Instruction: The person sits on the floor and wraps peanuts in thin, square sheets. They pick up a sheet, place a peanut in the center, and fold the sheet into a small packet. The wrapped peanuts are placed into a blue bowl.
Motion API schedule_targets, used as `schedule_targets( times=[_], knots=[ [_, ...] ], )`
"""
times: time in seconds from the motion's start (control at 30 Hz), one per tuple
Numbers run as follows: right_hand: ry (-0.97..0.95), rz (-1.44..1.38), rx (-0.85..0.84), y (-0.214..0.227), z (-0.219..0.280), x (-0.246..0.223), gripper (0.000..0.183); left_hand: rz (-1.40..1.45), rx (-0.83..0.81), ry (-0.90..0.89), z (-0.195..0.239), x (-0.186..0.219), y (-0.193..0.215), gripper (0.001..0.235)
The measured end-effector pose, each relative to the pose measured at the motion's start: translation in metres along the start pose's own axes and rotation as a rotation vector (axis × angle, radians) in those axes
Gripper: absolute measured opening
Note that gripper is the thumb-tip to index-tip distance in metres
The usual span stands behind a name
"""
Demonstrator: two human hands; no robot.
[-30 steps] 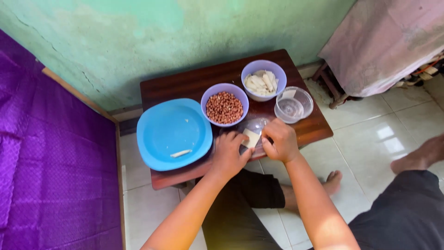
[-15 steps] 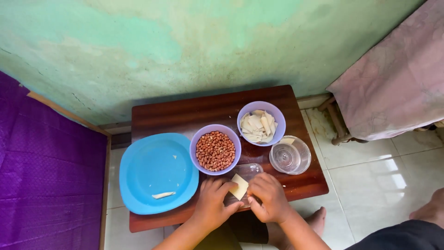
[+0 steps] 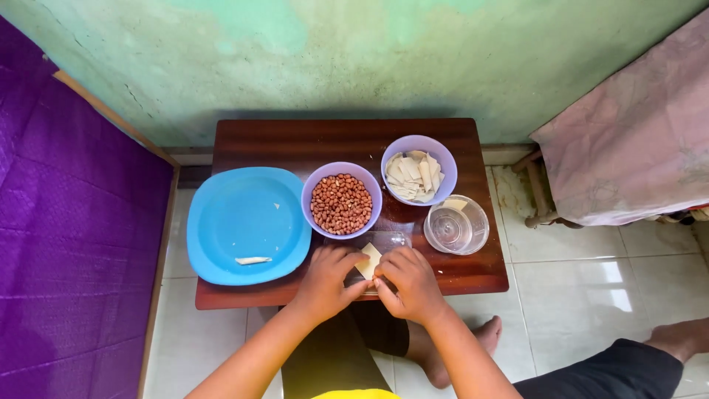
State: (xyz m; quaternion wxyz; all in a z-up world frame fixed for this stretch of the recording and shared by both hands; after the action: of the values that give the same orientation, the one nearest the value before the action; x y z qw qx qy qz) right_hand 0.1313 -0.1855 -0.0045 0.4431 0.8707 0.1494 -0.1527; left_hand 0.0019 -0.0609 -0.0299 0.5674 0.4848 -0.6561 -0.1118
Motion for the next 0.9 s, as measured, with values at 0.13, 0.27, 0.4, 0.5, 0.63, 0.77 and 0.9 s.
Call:
schedule_targets(
  times=[0.13, 0.27, 0.4, 0.5, 0.63, 0.77, 0.9],
  knots=[
    [-0.047, -0.022, 0.023, 0.001, 0.004, 0.005, 0.012, 0.019, -0.015, 0.024, -0.002, 0.003, 0.001, 0.041],
    [-0.075, -0.01, 0.007, 0.0, 0.006, 0.006, 0.009, -0.023, 0.002, 0.021, 0.0, 0.003, 0.0, 0.038],
    [-0.12, -0.022, 0.005, 0.002, 0.004, 0.005, 0.007, -0.076, 0.035, 0.01, 0.002, 0.001, -0.005, 0.039],
    [-0.148, -0.024, 0.012, 0.002, 0.004, 0.007, 0.007, -0.097, 0.009, 0.025, 0.0, 0.001, -0.004, 0.036],
    [-0.16, -0.022, 0.006, 0.004, 0.002, 0.007, 0.007, -0.117, -0.015, 0.042, -0.002, 0.007, -0.001, 0.034],
    [-0.163, -0.015, -0.004, 0.005, -0.002, 0.009, 0.006, -0.138, -0.048, 0.074, -0.005, 0.008, -0.001, 0.032],
    [-0.22, -0.047, -0.021, 0.009, -0.007, 0.01, 0.005, -0.145, -0.036, 0.054, -0.009, 0.007, -0.001, 0.032]
  ],
)
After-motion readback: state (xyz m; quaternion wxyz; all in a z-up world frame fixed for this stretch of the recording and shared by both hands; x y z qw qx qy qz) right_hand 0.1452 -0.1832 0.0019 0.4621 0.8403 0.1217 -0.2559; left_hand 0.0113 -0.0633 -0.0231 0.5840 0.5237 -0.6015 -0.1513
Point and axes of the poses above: each hand's wrist, its own z-axis away from the middle knuckle, its own y-axis out of the back of the hand, x = y × z, the point moved 4 cm from there along -z, towards the middle knuckle, and after that the axes turned 1 degree about y, right-handed, at the moved point
